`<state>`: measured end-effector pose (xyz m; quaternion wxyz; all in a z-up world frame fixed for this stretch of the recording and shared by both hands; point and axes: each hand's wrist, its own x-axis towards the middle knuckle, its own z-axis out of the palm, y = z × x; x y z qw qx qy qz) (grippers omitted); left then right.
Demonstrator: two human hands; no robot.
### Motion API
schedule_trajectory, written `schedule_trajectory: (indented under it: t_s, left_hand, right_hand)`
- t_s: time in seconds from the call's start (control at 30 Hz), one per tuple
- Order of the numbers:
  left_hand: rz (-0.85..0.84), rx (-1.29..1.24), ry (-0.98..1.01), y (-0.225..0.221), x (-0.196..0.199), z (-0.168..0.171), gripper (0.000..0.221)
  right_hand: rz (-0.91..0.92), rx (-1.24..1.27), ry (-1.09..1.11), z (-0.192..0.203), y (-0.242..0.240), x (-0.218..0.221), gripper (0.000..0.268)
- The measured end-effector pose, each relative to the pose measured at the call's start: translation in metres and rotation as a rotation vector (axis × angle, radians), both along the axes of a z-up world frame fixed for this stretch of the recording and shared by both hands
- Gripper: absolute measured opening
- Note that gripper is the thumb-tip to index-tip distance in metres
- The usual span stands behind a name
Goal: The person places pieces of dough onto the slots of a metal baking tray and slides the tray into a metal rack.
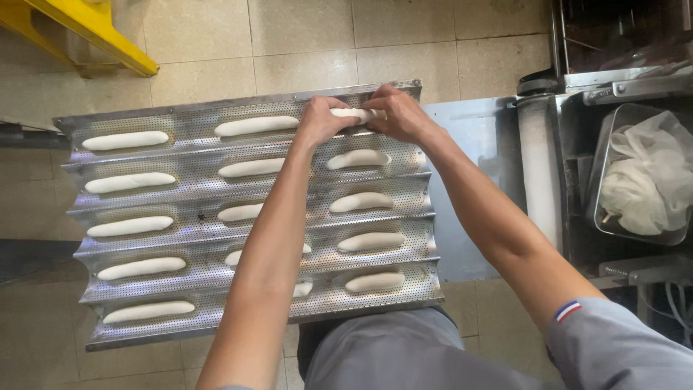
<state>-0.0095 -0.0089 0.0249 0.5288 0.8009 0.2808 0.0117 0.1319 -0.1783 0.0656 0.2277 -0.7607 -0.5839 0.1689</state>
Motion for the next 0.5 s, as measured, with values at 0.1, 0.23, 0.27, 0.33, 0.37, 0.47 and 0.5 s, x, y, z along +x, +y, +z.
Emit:
schedule_trajectory:
  t_s: [0.1,0.23,0.27,0.33,0.37,0.47,0.5]
  left_hand:
    - [0.054,-0.036,0.042,0.001,-0.003,0.025,0.041]
    - [0.139,-0.544,-0.209,0.009,-0.005,0.044,0.037]
    - [0.146,-0.598,-0.231,0.007,-0.004,0.045,0.036]
    - [0.156,-0.653,-0.249,0.003,-0.003,0.043,0.036]
    - [0.152,-0.656,-0.217,0.001,-0.003,0.04,0.035]
    - [0.149,-0.656,-0.167,0.01,-0.008,0.027,0.033]
    - [0.148,-0.649,-0.154,0.014,-0.01,0.024,0.032]
  right_hand:
    - [-0.07,-0.035,0.145,0.008,0.0,0.004,0.039]
    - [-0.206,0.075,0.603,0.03,-0.01,0.008,0.041]
    - [-0.203,0.072,0.608,0.033,-0.01,0.007,0.041]
    - [-0.297,0.004,0.825,0.034,-0.012,0.005,0.045]
    - [-0.297,0.001,0.829,0.033,-0.013,0.006,0.045]
    - [-0.385,0.037,0.703,0.024,-0.027,0.02,0.04]
    - [-0.421,0.0,0.697,0.02,-0.033,0.025,0.038]
